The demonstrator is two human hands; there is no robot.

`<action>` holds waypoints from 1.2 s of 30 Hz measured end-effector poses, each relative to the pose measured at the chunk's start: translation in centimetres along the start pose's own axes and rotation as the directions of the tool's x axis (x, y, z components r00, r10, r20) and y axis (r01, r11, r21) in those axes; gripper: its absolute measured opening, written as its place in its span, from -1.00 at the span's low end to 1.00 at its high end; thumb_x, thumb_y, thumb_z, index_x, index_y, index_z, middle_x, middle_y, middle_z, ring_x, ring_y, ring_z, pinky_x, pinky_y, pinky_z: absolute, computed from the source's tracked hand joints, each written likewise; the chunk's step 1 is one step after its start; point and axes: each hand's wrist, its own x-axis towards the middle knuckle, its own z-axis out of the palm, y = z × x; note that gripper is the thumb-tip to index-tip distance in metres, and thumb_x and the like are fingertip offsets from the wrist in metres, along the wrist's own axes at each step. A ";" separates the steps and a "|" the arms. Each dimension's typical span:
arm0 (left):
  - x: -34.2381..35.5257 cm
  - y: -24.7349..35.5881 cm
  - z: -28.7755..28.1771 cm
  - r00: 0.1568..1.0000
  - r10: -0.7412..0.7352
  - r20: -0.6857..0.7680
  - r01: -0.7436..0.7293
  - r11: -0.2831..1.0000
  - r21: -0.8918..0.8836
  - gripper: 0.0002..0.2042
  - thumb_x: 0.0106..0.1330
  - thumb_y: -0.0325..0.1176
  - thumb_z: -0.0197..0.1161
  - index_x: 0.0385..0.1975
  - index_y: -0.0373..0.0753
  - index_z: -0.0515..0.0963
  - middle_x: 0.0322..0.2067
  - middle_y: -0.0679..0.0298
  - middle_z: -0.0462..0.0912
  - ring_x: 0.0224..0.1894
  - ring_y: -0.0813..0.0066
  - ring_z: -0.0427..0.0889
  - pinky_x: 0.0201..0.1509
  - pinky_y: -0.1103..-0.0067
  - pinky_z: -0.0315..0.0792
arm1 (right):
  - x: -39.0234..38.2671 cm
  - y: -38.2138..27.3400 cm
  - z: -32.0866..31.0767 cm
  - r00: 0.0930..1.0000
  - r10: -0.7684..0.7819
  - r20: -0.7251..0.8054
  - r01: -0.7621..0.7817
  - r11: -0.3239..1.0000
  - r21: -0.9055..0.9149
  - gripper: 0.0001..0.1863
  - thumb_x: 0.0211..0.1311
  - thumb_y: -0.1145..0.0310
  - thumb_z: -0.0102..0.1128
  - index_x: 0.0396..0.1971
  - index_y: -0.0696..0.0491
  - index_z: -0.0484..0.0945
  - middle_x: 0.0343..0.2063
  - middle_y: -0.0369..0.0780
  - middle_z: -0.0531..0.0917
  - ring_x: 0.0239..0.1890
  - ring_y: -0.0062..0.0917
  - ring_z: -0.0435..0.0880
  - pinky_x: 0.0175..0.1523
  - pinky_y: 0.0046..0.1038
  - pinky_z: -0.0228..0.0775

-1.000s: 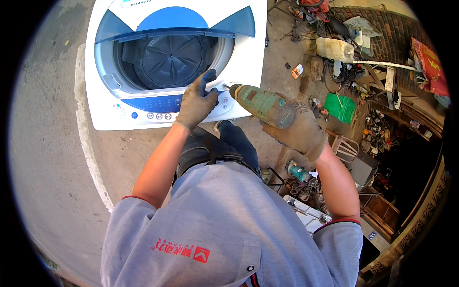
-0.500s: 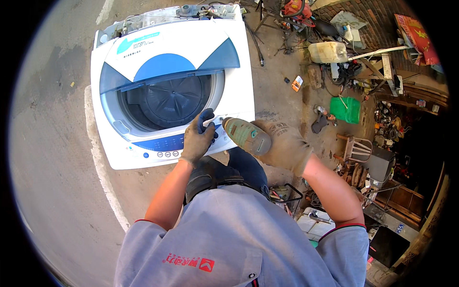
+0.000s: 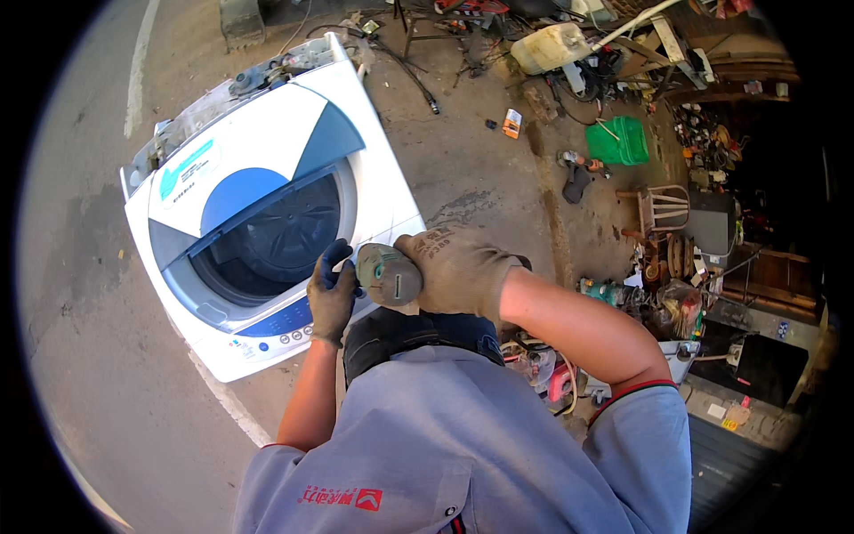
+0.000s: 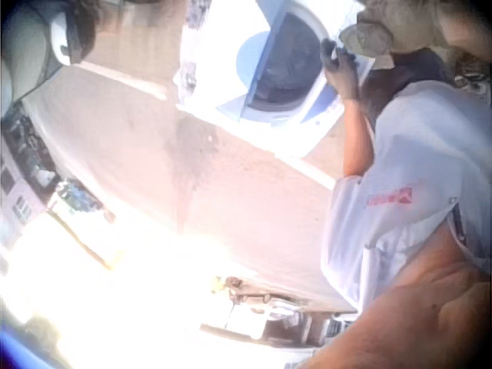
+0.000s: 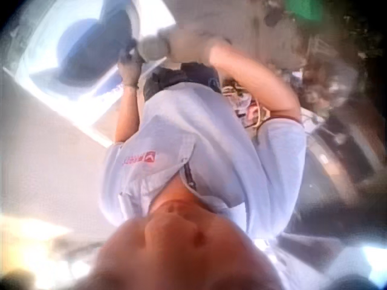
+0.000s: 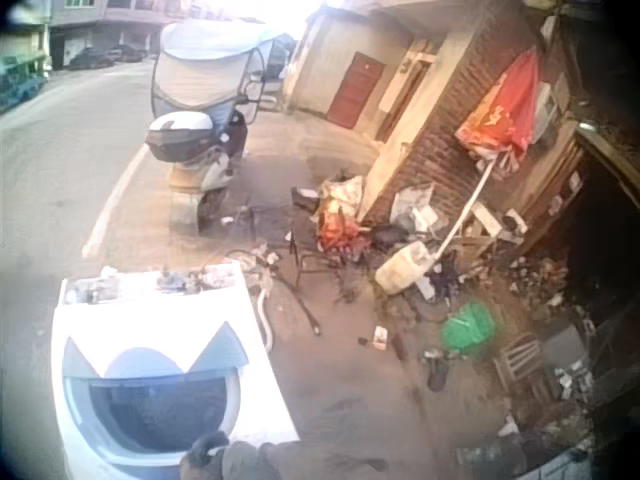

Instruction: The person uses a power drill to remove screws from the control panel of a top-loading washing machine. They detach the panel, disconnect the wiring harness, and then reattach the panel by reconnecting the wires and securing it with screws.

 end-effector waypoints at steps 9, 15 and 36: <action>1.8 -3.6 -2.8 0.914 0.338 0.225 -0.396 0.864 0.311 -0.50 0.16 -0.50 0.35 0.14 -0.39 0.45 0.08 0.09 0.57 0.08 0.37 0.58 0.19 0.52 0.43 | 0.8 -1.0 0.1 0.975 -0.221 0.000 0.214 0.945 -0.249 -0.75 0.01 0.29 0.24 -0.30 0.04 0.69 -0.35 -0.12 0.75 -0.23 -0.28 0.76 -0.10 -0.28 0.57; 1.5 -6.0 -4.6 0.936 0.334 0.107 -0.345 0.822 0.452 -0.56 0.18 -0.45 0.33 0.09 -0.31 0.48 0.06 0.18 0.56 0.08 0.36 0.56 0.16 0.45 0.42 | 1.8 -1.5 -1.0 0.959 -0.281 0.023 0.271 0.898 -0.348 -0.77 -0.03 0.28 0.25 -0.36 0.02 0.73 -0.39 -0.18 0.76 -0.28 -0.33 0.77 -0.22 -0.28 0.58; -0.6 2.9 9.4 0.930 0.231 -0.287 -0.152 0.951 0.270 -0.61 0.38 -0.22 0.24 0.13 -0.24 0.50 -0.22 0.28 0.65 -0.46 0.61 0.53 -0.46 0.70 0.33 | -10.2 27.5 6.5 0.855 0.222 -0.468 0.242 0.627 0.740 -0.42 0.01 0.17 0.34 0.11 -0.03 0.53 -0.06 -0.08 0.68 0.06 -0.18 0.62 0.17 -0.27 0.41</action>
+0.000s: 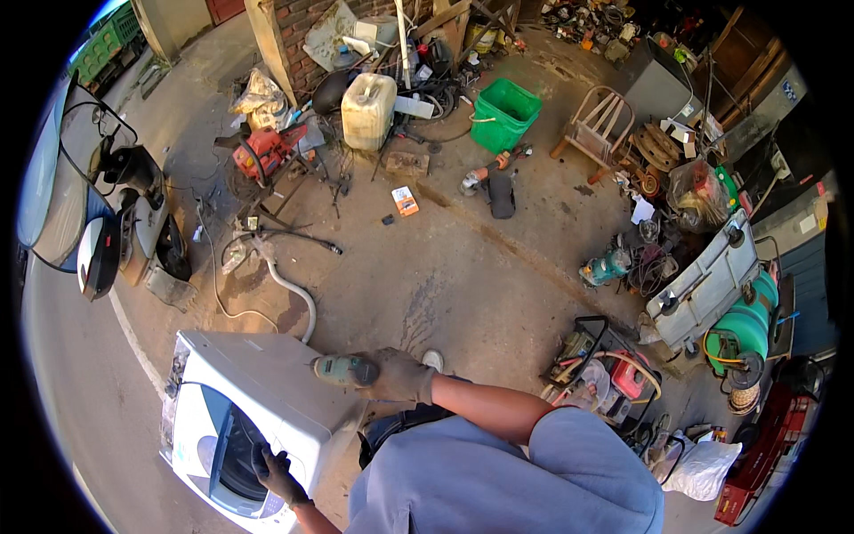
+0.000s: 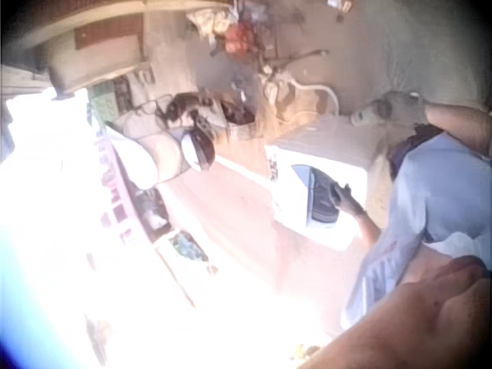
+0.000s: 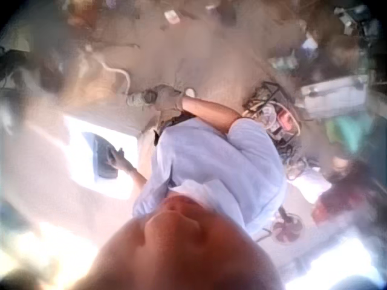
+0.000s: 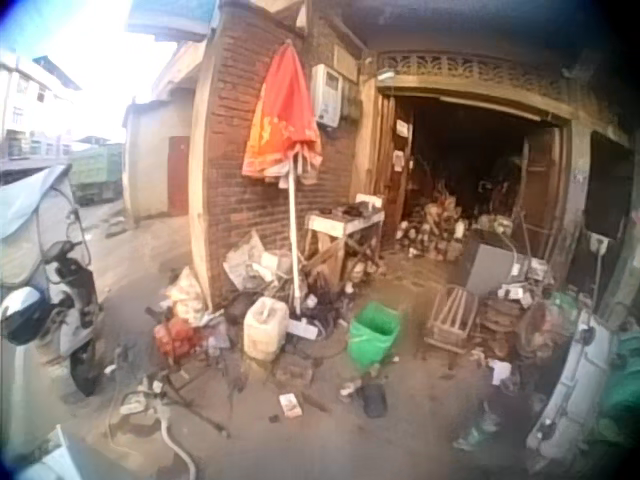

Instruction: The person uses a power drill to remove screws from the control panel of a top-loading washing machine. They detach the panel, disconnect the wiring harness, and then reattach the panel by reconnecting the wires and securing it with screws.

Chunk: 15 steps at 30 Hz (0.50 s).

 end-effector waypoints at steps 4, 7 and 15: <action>0.4 -0.9 7.6 0.972 0.008 0.235 -0.032 0.994 0.102 -0.61 0.39 -0.32 0.19 0.17 -0.29 0.45 -0.13 0.24 0.62 -0.48 0.58 0.55 -0.50 0.68 0.40 | -2.7 9.1 -3.2 0.957 0.167 -0.238 -0.113 0.968 0.222 -0.40 0.02 0.17 0.41 0.12 0.02 0.54 -0.02 -0.08 0.68 0.06 -0.30 0.64 0.18 -0.34 0.43; -0.9 2.9 14.6 0.889 -0.001 0.459 -0.065 0.990 0.129 -0.62 0.37 -0.36 0.20 0.15 -0.34 0.45 -0.14 0.20 0.60 -0.45 0.56 0.58 -0.44 0.65 0.47 | -6.5 9.9 -7.6 0.894 0.326 -0.306 -0.198 0.903 0.382 -0.41 0.00 0.21 0.41 0.10 0.05 0.56 -0.04 -0.10 0.69 0.03 -0.34 0.66 0.16 -0.36 0.44; -2.3 8.0 30.3 0.613 -0.054 0.788 -0.302 0.906 0.297 -0.64 0.33 -0.33 0.24 0.08 -0.33 0.52 -0.39 0.28 0.65 -0.41 0.59 0.60 -0.35 0.63 0.48 | -10.1 18.3 -9.3 0.597 0.493 -0.633 0.190 0.680 0.709 -0.57 0.00 0.41 0.47 -0.07 0.16 0.63 -0.13 -0.18 0.72 -0.11 -0.54 0.70 0.00 -0.46 0.54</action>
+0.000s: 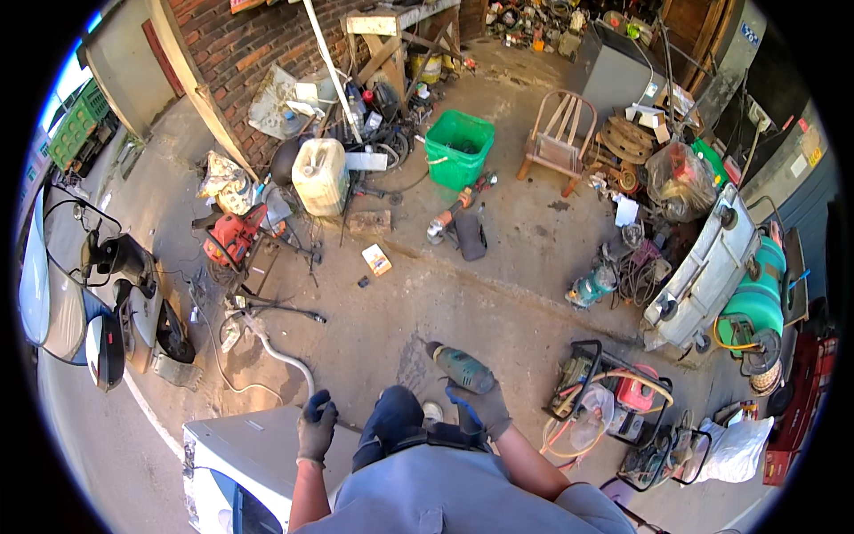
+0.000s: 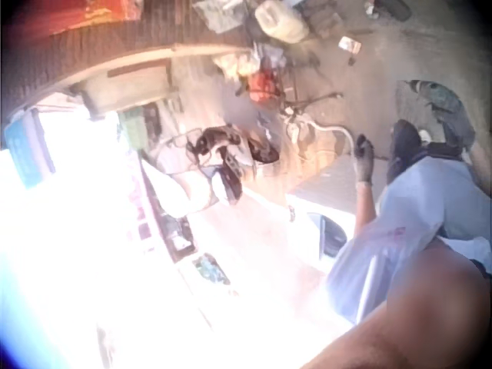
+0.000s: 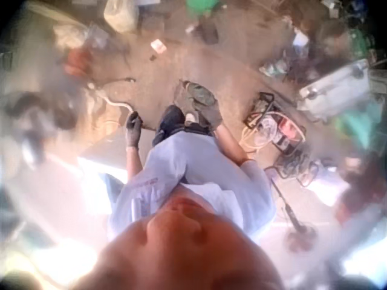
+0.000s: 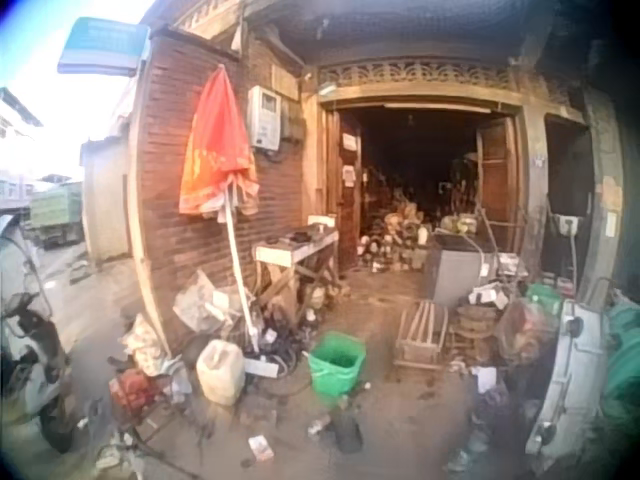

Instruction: The person uses a power drill to remove screws from the control panel of a top-loading washing machine. They detach the panel, disconnect the wiring harness, and then reattach the panel by reconnecting the wires and securing it with screws.

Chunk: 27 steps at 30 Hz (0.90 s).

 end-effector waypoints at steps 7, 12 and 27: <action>6.4 5.2 7.1 0.925 -0.073 0.372 0.077 0.997 0.005 -0.50 0.26 -0.32 0.32 0.19 -0.32 0.44 -0.18 0.10 0.68 -0.25 0.46 0.65 -0.20 0.57 0.53 | 5.4 -2.2 1.4 0.971 0.241 0.015 -0.211 0.817 0.537 -0.66 0.25 0.39 0.28 0.01 0.13 0.55 -0.14 -0.18 0.66 -0.18 -0.46 0.66 -0.09 -0.42 0.57; 12.0 7.2 13.7 0.774 0.037 0.632 -0.229 0.947 0.225 -0.23 0.11 -0.17 0.45 0.30 -0.35 0.29 0.07 -0.06 0.58 0.08 0.18 0.61 0.11 0.41 0.50 | 14.2 0.2 4.7 0.959 0.284 0.011 -0.210 0.680 0.703 -0.55 0.35 0.35 0.20 0.19 0.09 0.41 0.03 -0.16 0.59 -0.01 -0.39 0.59 0.10 -0.35 0.49; 36.7 13.0 23.3 0.541 -0.261 0.799 0.014 0.953 0.302 -0.18 0.01 -0.05 0.52 0.26 -0.31 0.33 0.09 -0.06 0.56 0.14 0.12 0.59 0.18 0.36 0.47 | 38.3 -5.4 6.8 0.891 0.454 -0.013 -0.324 0.655 0.683 -0.53 0.33 0.41 0.18 0.21 0.18 0.41 0.06 -0.14 0.61 0.02 -0.45 0.64 0.16 -0.46 0.49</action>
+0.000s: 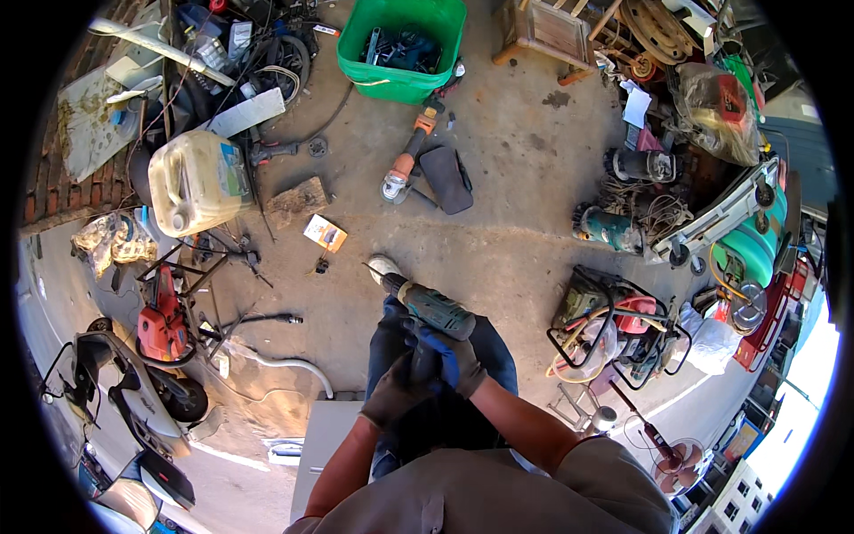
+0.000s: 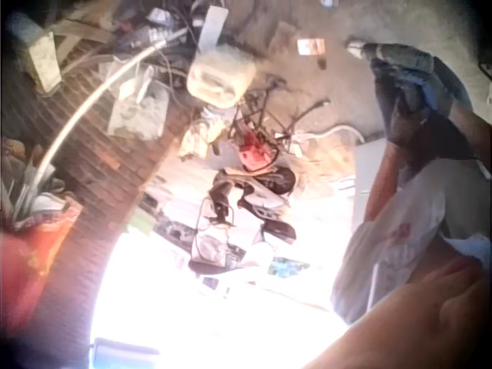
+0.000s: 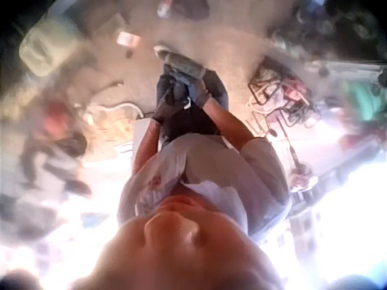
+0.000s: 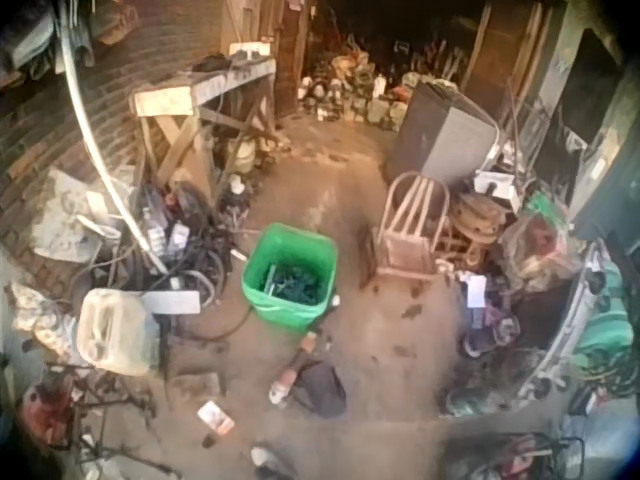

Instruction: The person uses a power drill to remove screws from the control panel of a top-loading washing machine. They detach the panel, disconnect the wiring harness, and then reattach the panel by reconnecting the wires and securing it with screws.

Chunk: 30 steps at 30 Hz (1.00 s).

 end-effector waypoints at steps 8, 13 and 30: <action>24.2 -7.3 -8.0 0.965 -0.242 -0.097 0.260 0.857 0.445 -0.33 0.21 -0.03 0.35 0.22 -0.34 0.37 0.10 -0.05 0.54 0.07 0.12 0.60 0.15 0.36 0.47 | 12.3 -0.7 -11.2 0.971 -0.067 -0.229 0.175 0.852 0.494 -0.49 0.12 0.32 0.23 0.11 0.11 0.45 -0.06 -0.17 0.58 -0.15 -0.40 0.56 0.07 -0.37 0.42; 44.4 -8.8 -10.9 0.912 0.244 -0.331 0.048 0.736 0.676 -0.20 0.13 0.04 0.36 0.29 -0.33 0.25 0.15 -0.16 0.44 0.20 -0.15 0.41 0.27 0.15 0.30 | 19.9 -0.4 -18.1 0.957 -0.196 -0.213 0.288 0.702 0.651 -0.46 0.15 0.20 0.21 0.14 0.04 0.43 -0.08 -0.20 0.60 -0.16 -0.41 0.47 0.02 -0.32 0.35; 45.0 -8.3 -14.2 0.827 -0.063 -0.559 0.223 0.949 0.223 -0.65 0.04 -0.26 0.49 -0.29 -0.34 0.55 -0.46 0.34 0.62 -0.45 0.57 0.54 -0.33 0.55 0.45 | 24.8 -2.5 -20.1 0.964 -0.248 -0.095 0.250 0.723 0.644 -0.38 0.34 0.15 0.07 0.30 0.15 0.24 0.02 -0.17 0.59 -0.14 -0.43 0.58 0.08 -0.23 0.34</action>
